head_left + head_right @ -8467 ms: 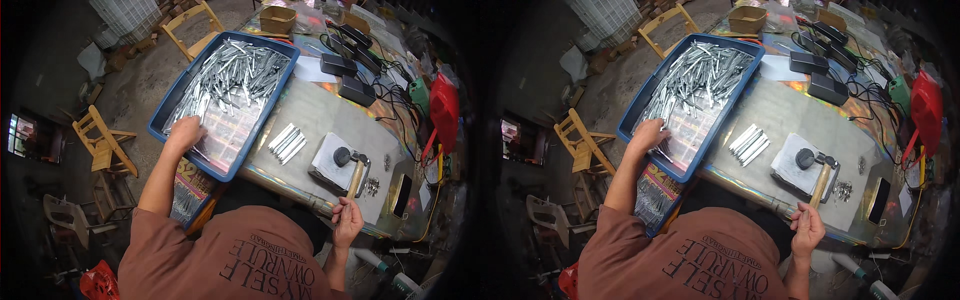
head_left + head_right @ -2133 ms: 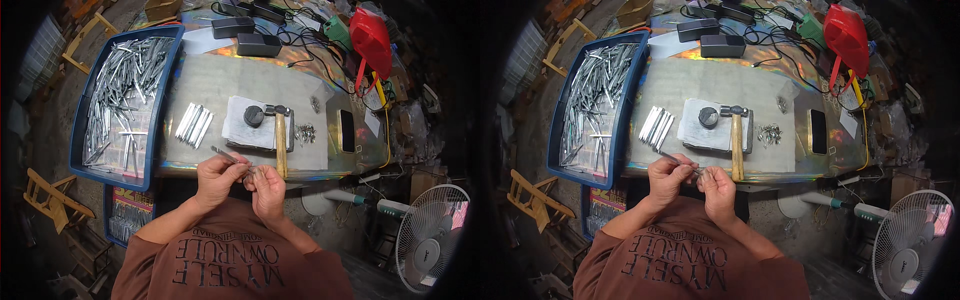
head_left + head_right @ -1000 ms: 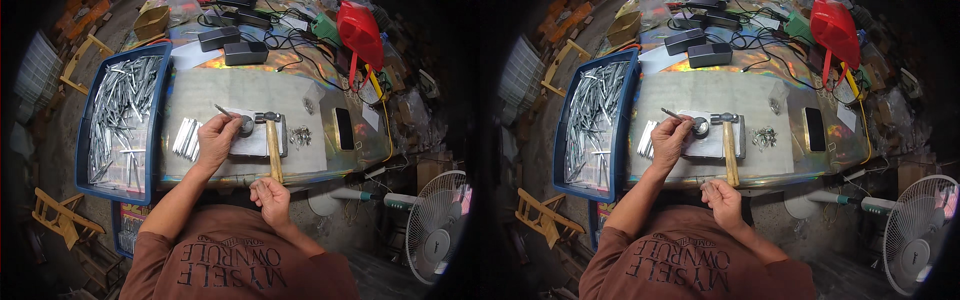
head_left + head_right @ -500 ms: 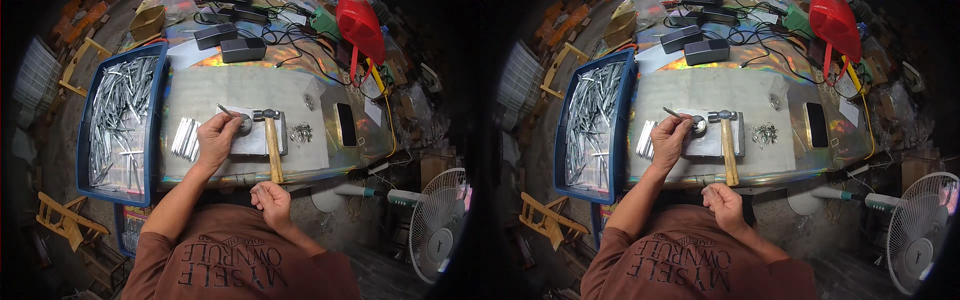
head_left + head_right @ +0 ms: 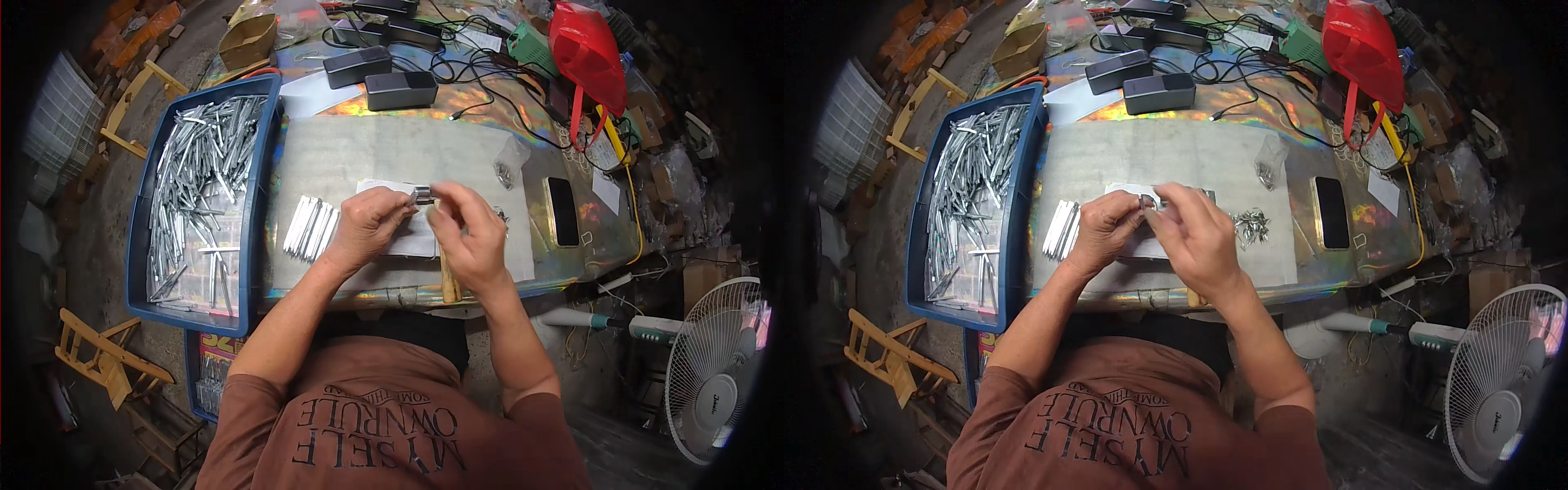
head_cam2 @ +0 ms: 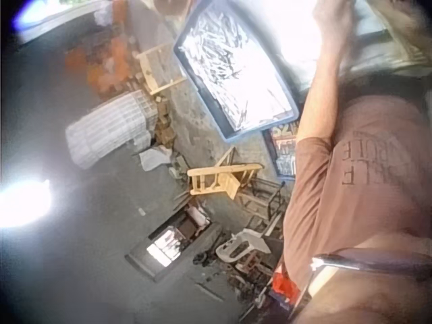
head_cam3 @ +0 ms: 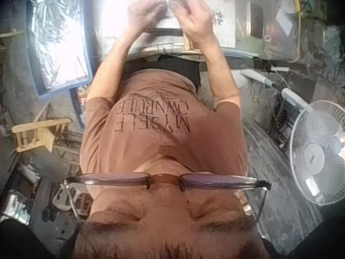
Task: The person assembles metal components by picking up metal strips and small metal fasteners, attaching the fasteners onto the ends of the strips by hand, and securing each piece using a hammer against a block.
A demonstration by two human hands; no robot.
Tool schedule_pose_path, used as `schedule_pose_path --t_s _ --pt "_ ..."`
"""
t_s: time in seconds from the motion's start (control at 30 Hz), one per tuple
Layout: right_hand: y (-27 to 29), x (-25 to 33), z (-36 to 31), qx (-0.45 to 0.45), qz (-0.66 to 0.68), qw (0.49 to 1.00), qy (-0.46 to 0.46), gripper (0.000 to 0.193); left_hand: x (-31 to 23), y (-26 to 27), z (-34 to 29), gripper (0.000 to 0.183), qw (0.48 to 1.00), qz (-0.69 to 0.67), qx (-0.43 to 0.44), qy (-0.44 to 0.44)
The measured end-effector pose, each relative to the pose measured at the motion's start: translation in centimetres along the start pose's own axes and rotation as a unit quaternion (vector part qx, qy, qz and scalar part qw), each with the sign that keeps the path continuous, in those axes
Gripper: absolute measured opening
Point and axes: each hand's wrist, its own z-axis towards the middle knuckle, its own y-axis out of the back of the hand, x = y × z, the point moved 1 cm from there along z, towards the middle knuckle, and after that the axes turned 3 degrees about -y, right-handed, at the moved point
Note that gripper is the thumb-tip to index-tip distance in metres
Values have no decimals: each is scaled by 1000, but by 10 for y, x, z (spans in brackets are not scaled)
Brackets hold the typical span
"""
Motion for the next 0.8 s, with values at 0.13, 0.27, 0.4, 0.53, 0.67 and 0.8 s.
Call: schedule_pose_path --t_s 0.13,0.27,0.4,0.53,0.67,0.8 --pt "-21 -13 19 89 -6 989 116 11 4 0 -3 8 1000 -15 -3 8" --pt "-20 -12 12 87 -78 985 130 6 10 -4 -5 7 1000 -4 -8 25" --pt "-22 -11 -6 14 -118 972 204 14 13 -6 -7 8 996 -54 -45 56" --pt "-23 -22 -24 8 -115 962 247 32 15 -9 -8 8 996 -61 -46 48" --pt "-22 -23 -30 44 -108 964 238 35 17 -9 -9 8 997 -41 -59 42" --pt "-1 -14 -38 82 -134 981 110 28 15 -10 -9 8 997 -15 -69 20"
